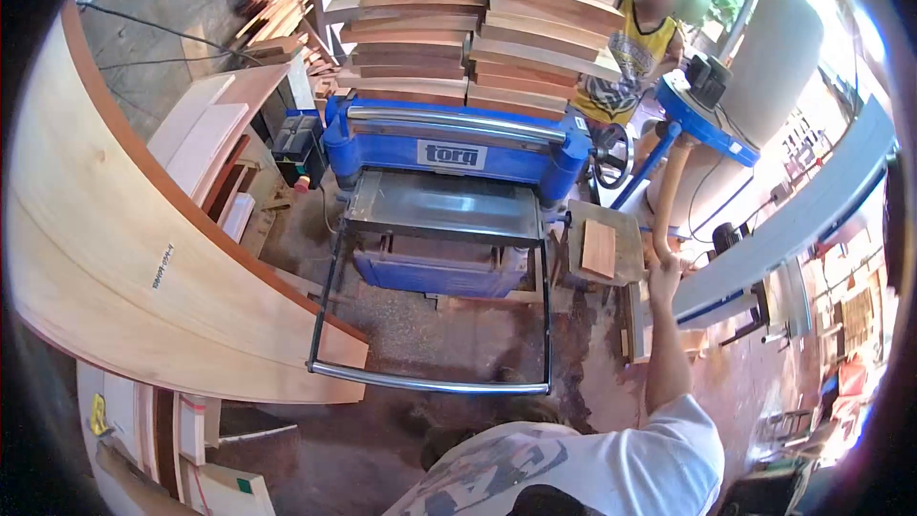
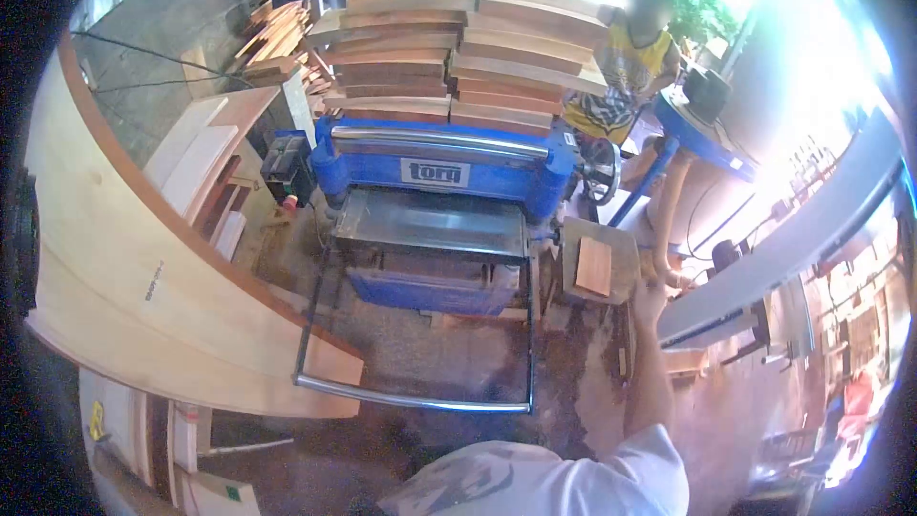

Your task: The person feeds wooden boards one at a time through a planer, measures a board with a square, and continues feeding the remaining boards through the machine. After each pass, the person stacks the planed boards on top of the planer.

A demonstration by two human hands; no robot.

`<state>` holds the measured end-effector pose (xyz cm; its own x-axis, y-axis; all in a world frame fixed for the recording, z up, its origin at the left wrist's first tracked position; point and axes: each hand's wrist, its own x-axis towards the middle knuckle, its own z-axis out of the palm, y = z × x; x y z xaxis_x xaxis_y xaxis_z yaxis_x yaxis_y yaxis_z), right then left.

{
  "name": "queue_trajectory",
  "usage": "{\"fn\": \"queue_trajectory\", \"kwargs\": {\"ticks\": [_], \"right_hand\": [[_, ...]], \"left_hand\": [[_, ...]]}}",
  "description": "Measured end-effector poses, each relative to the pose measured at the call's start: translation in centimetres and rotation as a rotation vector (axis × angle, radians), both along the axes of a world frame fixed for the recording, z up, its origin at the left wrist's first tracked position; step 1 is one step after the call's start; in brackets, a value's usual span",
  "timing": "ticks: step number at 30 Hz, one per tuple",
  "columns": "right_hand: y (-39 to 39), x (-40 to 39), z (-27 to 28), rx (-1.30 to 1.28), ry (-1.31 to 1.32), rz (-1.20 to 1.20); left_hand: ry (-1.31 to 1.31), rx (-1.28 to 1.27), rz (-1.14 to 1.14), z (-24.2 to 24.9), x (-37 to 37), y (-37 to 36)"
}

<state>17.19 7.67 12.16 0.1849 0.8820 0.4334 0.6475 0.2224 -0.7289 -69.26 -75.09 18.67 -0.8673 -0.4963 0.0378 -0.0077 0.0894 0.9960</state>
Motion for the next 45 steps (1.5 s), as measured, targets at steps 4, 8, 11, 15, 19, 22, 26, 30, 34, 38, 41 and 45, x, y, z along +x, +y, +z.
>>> {"fn": "queue_trajectory", "kwargs": {"ticks": [4,8,11,15,19,22,26,30,34,38,41,45], "right_hand": [[5.6,-4.5,9.4,0.134,0.111,0.127],[11.0,-8.9,16.0,0.282,0.072,0.346],[18.5,-13.5,22.5,0.436,-0.12,0.403],[23.8,-24.6,30.5,0.678,-0.384,0.611],[29.5,-36.5,33.9,0.705,-0.686,0.591],[33.3,-36.9,38.5,0.436,-0.838,0.496],[56.6,-33.1,38.7,0.336,-0.395,0.684],[45.9,-29.8,37.8,0.251,-0.537,0.752],[39.6,-25.6,37.9,0.244,-0.443,0.818],[46.8,-25.3,40.4,0.259,-0.185,0.847],[56.1,-29.8,39.3,0.157,-0.173,0.941],[55.9,-33.7,37.6,0.219,-0.576,0.765]], "left_hand": [[0.067,-0.054,0.096,0.3,0.3,-0.4],[0.308,-0.131,0.3,2.8,8.1,0.7],[0.578,-0.107,0.521,4.5,21.6,5.7],[0.696,-0.565,0.552,1.1,39.9,17.5],[0.454,-0.941,0.496,-9.3,55.5,30.2],[0.29,-0.773,0.398,-12.7,66.0,37.2],[0.194,-0.822,0.523,-13.5,73.1,39.1],[0.046,-0.854,0.51,-14.5,76.9,41.8],[0.046,-0.63,0.252,-13.0,70.4,47.8],[0.256,-0.484,-0.02,-8.3,65.4,56.9],[0.339,-0.199,-0.22,-3.7,65.1,65.2],[0.314,-0.105,-0.461,-0.3,67.0,72.0]]}}
